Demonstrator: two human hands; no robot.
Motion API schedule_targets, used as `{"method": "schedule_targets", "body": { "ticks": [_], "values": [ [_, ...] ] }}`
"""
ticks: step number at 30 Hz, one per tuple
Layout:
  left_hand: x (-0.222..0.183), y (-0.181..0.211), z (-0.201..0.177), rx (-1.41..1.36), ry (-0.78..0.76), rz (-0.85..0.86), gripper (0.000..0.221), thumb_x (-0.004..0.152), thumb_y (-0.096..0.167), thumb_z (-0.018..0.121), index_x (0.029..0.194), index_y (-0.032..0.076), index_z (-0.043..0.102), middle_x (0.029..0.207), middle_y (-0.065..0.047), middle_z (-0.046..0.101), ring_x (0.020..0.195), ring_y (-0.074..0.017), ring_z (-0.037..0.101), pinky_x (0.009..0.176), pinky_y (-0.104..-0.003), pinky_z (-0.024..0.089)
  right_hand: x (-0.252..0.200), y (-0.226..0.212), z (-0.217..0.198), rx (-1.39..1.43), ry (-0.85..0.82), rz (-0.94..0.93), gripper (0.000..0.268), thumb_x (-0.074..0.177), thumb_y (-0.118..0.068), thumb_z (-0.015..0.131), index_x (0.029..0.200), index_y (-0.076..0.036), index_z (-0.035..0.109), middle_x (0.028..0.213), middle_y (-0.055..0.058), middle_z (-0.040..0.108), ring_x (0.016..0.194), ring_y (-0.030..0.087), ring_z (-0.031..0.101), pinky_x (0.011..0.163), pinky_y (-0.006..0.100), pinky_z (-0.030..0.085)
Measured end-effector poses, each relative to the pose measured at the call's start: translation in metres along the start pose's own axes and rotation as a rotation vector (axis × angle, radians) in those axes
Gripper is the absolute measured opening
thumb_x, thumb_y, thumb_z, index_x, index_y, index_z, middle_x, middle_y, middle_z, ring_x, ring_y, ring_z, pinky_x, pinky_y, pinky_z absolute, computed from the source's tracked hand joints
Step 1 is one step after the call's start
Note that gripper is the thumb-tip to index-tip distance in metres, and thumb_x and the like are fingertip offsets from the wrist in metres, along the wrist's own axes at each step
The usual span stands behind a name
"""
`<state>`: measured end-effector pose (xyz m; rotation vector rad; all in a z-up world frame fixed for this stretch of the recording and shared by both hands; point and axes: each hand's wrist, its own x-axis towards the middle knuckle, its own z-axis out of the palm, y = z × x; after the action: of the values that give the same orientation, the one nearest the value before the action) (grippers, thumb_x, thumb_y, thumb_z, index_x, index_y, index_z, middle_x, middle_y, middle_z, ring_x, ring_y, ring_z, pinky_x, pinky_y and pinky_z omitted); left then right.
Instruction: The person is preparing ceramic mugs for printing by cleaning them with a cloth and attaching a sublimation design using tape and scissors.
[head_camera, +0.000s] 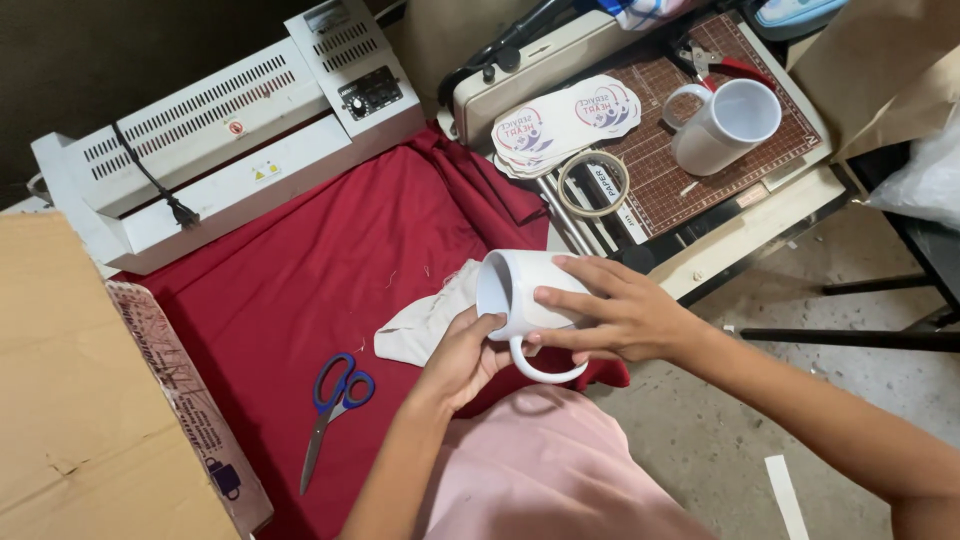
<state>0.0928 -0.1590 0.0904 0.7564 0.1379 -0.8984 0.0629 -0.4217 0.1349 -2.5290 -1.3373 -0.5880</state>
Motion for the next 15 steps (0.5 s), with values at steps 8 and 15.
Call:
{"method": "schedule_targets", "body": {
  "ticks": [8, 15],
  "values": [
    [0.011, -0.002, 0.005, 0.063, 0.063, 0.024, 0.041, 0.1, 0.005, 0.041, 0.138, -0.008, 0.048, 0.128, -0.021, 0.064, 0.114, -0.0317, 0.068, 0.093, -0.043, 0.06, -0.002, -0.038, 0.004, 0.116, 0.196, 0.204, 0.057, 0.086, -0.044, 0.078, 0.14, -0.042, 0.058, 0.16, 0.005, 0.038, 0.142, 0.038, 0.045, 0.115, 0.052, 0.041],
    [0.015, 0.062, 0.062, 1.305, 0.133, 0.089, 0.062, 0.098, 0.014, 0.046, 0.159, 0.009, 0.037, 0.082, -0.029, 0.07, 0.076, -0.0359, 0.071, 0.069, -0.04, 0.054, 0.024, -0.005, -0.041, 0.684, 0.096, 0.695, 0.121, 0.063, -0.028, 0.096, 0.16, -0.013, 0.026, 0.155, 0.024, 0.046, 0.141, 0.037, 0.05, 0.117, 0.048, 0.043]
  ]
}}
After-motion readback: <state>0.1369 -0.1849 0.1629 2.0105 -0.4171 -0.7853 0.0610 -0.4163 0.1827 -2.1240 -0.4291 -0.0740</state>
